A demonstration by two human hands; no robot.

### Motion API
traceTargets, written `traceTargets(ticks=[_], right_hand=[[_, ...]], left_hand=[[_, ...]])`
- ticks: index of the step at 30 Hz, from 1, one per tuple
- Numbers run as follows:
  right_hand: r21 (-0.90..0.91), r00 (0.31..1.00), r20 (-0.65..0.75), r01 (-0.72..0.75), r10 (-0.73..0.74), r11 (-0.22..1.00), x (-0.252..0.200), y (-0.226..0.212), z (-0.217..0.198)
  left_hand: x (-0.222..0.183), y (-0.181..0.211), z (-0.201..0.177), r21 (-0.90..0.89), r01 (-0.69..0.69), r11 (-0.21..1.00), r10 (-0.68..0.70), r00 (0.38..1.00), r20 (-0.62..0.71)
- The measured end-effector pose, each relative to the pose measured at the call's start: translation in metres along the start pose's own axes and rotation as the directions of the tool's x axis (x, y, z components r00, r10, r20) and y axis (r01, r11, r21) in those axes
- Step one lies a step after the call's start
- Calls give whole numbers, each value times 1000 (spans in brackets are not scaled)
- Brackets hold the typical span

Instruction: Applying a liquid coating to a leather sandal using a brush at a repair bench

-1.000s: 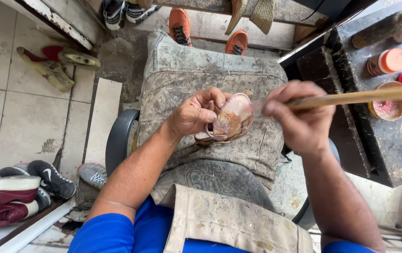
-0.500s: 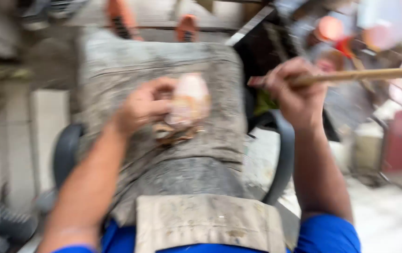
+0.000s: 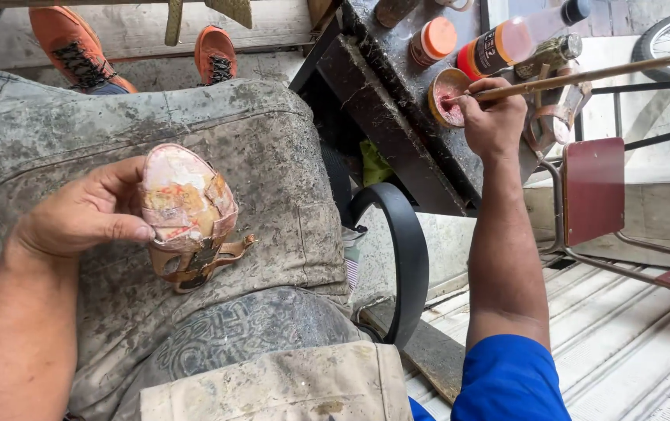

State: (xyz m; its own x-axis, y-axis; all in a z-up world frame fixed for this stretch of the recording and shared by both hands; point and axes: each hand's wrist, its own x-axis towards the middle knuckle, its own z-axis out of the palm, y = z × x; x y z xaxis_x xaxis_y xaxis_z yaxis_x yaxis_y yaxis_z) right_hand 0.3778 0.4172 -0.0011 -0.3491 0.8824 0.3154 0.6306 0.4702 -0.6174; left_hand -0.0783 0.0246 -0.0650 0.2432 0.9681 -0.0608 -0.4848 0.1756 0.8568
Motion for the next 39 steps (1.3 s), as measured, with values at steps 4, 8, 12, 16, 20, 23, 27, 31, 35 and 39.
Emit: traceTargets(ticks=[4,8,12,16,20,23,27,31,35,39], right_hand=[[60,992,-4,-128,129,990,1,-10,3],[320,963,-40,-239,265,917,4,6,9],[480,972,46,-224,230,848,-5,-9,10],[517,961,2,-238,277,822,-5,1,9],[320,979,-136,-100,150,942,-1,15,5],[313,996,-2,-81,86,946,-6,-7,4],[176,1000,16,-4,1,984,-3,2,0],[149,998,55,-11,3,989,-5,6,2],[194,999,11,36,-39,980,-11,-6,12],[156,1000,-2,22,-22,988,-3,32,5]], left_hand=[[2,-8,5,-150,-144,978,129,986,-106],[5,12,12,-64,-318,946,302,935,-187],[-4,21,10,-115,-357,927,311,903,-295],[-9,15,8,-154,-386,910,315,882,-351],[0,5,11,-183,-351,918,295,915,-275],[8,-4,13,-229,-329,916,274,931,-239],[28,7,26,-255,-268,929,248,963,-106],[79,15,52,-296,-223,929,224,974,-30],[154,18,99,-321,-335,886,332,941,-65],[230,5,130,-411,-329,850,351,936,-24]])
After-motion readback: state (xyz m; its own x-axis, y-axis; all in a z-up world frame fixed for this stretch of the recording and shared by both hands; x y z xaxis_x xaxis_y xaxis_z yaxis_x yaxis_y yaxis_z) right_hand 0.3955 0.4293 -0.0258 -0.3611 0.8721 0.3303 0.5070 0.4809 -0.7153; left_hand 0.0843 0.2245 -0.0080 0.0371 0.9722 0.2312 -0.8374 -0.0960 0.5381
